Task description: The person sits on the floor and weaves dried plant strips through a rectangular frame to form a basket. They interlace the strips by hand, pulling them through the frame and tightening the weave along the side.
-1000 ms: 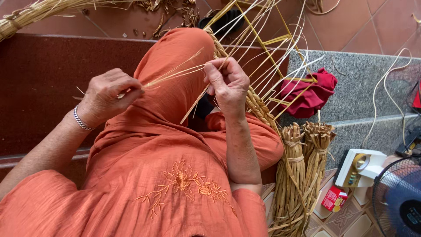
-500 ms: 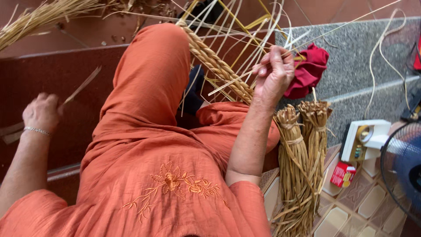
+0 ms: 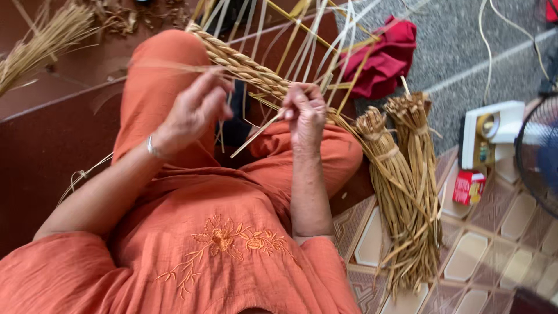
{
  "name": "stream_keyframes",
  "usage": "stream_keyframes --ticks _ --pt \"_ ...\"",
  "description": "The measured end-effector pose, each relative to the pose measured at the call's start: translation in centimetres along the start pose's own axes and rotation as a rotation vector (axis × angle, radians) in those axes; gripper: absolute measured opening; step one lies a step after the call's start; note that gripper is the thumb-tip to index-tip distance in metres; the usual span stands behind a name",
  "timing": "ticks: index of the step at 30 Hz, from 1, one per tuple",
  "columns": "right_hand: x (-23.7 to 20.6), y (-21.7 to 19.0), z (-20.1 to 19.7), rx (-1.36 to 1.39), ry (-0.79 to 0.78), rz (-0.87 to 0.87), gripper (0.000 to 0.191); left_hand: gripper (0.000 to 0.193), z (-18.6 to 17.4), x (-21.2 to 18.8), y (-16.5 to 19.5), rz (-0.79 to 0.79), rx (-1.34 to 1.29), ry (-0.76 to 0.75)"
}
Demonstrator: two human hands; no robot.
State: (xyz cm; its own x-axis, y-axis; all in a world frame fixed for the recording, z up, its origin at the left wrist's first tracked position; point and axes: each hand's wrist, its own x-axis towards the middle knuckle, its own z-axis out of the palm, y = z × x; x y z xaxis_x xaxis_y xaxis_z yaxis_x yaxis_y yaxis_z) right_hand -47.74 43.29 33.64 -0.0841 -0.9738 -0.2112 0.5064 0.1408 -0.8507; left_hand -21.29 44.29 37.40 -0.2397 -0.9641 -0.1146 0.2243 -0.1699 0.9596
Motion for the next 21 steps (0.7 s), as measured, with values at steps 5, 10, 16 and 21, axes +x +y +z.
stream_keyframes --ticks 5,10,16,21 --pt "-2.3 0.0 -1.5 -0.214 -0.013 0.015 0.006 0.029 2.1 4.4 -1.4 -0.014 -0.361 0.065" --pt "-3.6 -1.0 -2.7 -0.363 -0.107 0.173 0.011 0.02 3.2 7.8 -1.7 0.035 -0.198 -0.023" --pt "-4.5 -2.2 -4.5 -0.496 -0.166 0.204 0.028 0.019 4.7 10.9 -1.1 0.03 -0.049 -0.189" --pt "-4.6 -2.6 -6.0 -0.586 -0.085 0.162 0.032 0.02 6.5 11.8 -1.2 0.032 -0.06 -0.21"
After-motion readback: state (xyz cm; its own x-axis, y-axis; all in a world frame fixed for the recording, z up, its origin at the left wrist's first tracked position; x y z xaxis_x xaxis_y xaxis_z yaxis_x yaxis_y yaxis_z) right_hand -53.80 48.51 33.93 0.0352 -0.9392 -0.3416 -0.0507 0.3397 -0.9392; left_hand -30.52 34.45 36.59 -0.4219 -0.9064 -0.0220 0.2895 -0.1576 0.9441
